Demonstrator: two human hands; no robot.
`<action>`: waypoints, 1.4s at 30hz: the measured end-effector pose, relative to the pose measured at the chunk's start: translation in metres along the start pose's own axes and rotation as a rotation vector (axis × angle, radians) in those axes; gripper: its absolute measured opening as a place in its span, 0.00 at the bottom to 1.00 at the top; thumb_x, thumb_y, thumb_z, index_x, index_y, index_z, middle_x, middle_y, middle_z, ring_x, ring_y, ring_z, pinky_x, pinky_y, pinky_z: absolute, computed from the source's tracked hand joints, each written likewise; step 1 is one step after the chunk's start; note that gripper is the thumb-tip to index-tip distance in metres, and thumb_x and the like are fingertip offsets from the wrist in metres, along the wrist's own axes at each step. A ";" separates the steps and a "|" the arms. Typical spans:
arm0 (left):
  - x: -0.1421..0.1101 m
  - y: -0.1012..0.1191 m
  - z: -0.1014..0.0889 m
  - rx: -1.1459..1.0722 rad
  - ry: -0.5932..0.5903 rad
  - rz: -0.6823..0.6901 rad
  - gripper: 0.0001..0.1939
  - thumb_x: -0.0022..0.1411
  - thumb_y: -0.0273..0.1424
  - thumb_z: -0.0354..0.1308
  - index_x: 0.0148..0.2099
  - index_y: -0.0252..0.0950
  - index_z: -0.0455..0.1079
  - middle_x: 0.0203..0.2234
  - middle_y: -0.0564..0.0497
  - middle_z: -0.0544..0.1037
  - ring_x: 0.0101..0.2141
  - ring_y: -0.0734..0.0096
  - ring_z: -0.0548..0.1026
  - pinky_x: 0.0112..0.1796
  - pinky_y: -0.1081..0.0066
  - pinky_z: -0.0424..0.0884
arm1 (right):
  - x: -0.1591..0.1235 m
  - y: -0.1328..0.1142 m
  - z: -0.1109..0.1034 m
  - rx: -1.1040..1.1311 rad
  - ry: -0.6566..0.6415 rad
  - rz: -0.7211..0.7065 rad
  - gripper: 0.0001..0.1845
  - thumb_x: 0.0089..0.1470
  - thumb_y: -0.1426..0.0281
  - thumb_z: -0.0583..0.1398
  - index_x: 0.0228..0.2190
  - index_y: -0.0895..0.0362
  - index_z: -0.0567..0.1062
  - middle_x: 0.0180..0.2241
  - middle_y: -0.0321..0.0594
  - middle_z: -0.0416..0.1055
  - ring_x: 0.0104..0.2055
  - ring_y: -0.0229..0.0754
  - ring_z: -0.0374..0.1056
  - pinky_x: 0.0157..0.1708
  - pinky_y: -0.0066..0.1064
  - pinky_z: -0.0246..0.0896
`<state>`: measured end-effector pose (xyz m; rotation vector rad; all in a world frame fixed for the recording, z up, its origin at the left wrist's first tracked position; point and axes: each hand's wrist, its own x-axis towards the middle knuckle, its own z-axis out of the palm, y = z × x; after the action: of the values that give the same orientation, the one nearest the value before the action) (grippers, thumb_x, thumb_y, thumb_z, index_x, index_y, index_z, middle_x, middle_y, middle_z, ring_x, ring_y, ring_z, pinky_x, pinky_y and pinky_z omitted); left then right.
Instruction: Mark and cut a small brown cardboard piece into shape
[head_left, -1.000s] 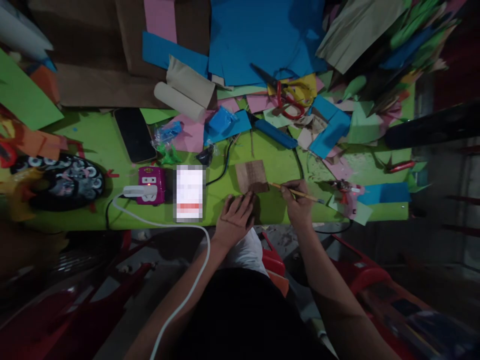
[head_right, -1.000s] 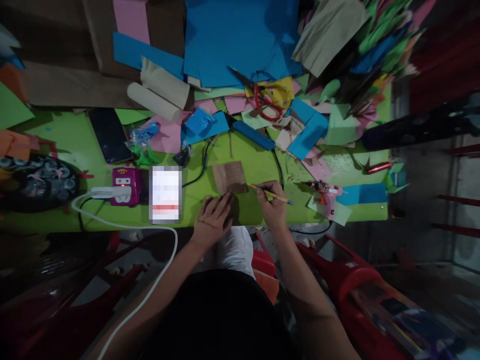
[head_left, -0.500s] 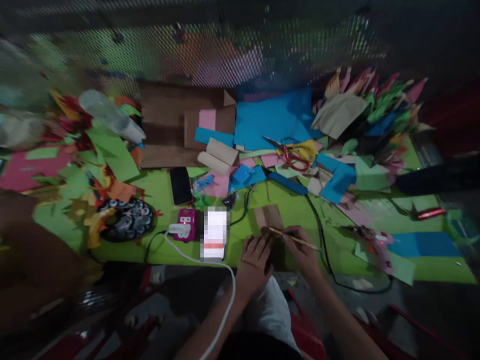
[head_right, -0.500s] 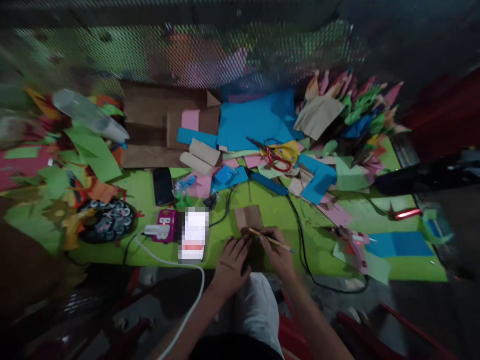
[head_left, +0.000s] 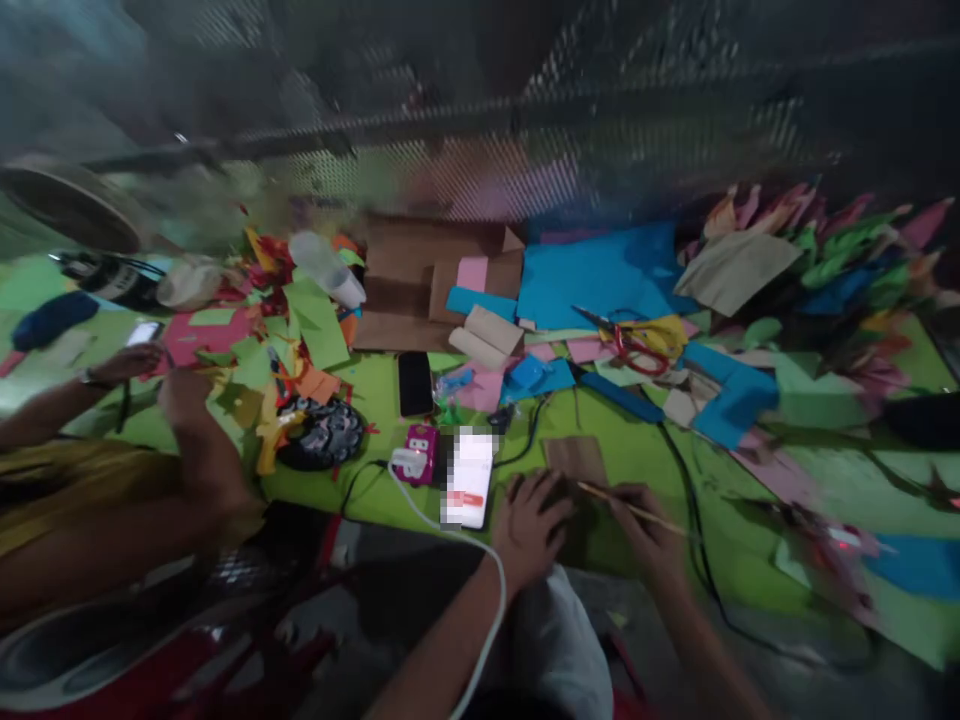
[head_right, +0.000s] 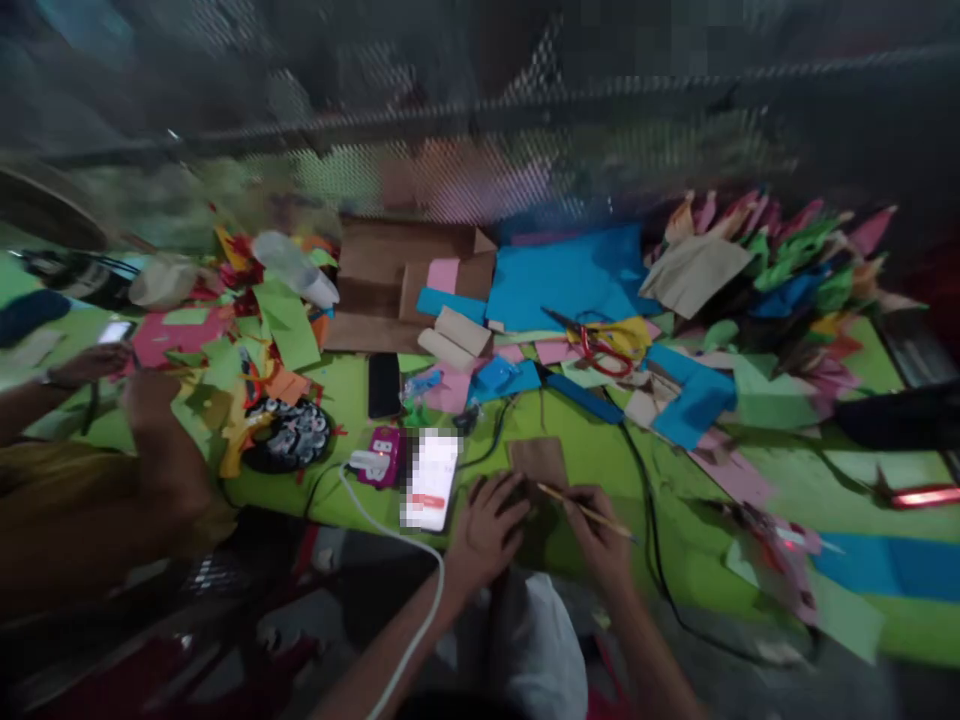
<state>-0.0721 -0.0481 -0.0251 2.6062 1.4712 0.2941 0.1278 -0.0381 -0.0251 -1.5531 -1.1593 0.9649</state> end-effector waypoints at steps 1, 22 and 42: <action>0.001 0.000 -0.005 -0.012 -0.041 0.007 0.18 0.68 0.42 0.52 0.57 0.54 0.74 0.66 0.55 0.67 0.63 0.60 0.68 0.61 0.55 0.70 | -0.001 -0.005 -0.001 0.012 0.029 -0.028 0.09 0.51 0.52 0.65 0.26 0.41 0.76 0.22 0.40 0.71 0.23 0.52 0.68 0.19 0.44 0.63; 0.011 0.000 -0.006 -0.201 -0.237 0.034 0.23 0.66 0.42 0.58 0.63 0.52 0.69 0.71 0.46 0.58 0.70 0.50 0.55 0.65 0.43 0.53 | -0.007 -0.015 -0.001 -0.023 -0.112 0.062 0.08 0.54 0.62 0.63 0.29 0.53 0.74 0.27 0.34 0.72 0.31 0.41 0.68 0.31 0.33 0.63; 0.012 0.001 -0.011 -0.255 -0.203 0.011 0.20 0.70 0.40 0.54 0.62 0.49 0.69 0.70 0.46 0.59 0.69 0.50 0.56 0.65 0.41 0.51 | -0.003 0.002 -0.028 -0.142 0.152 0.005 0.07 0.54 0.64 0.62 0.29 0.53 0.72 0.26 0.32 0.69 0.30 0.39 0.65 0.32 0.31 0.58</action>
<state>-0.0676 -0.0380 -0.0124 2.3649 1.2625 0.1969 0.1540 -0.0471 -0.0199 -1.7117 -1.1373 0.7669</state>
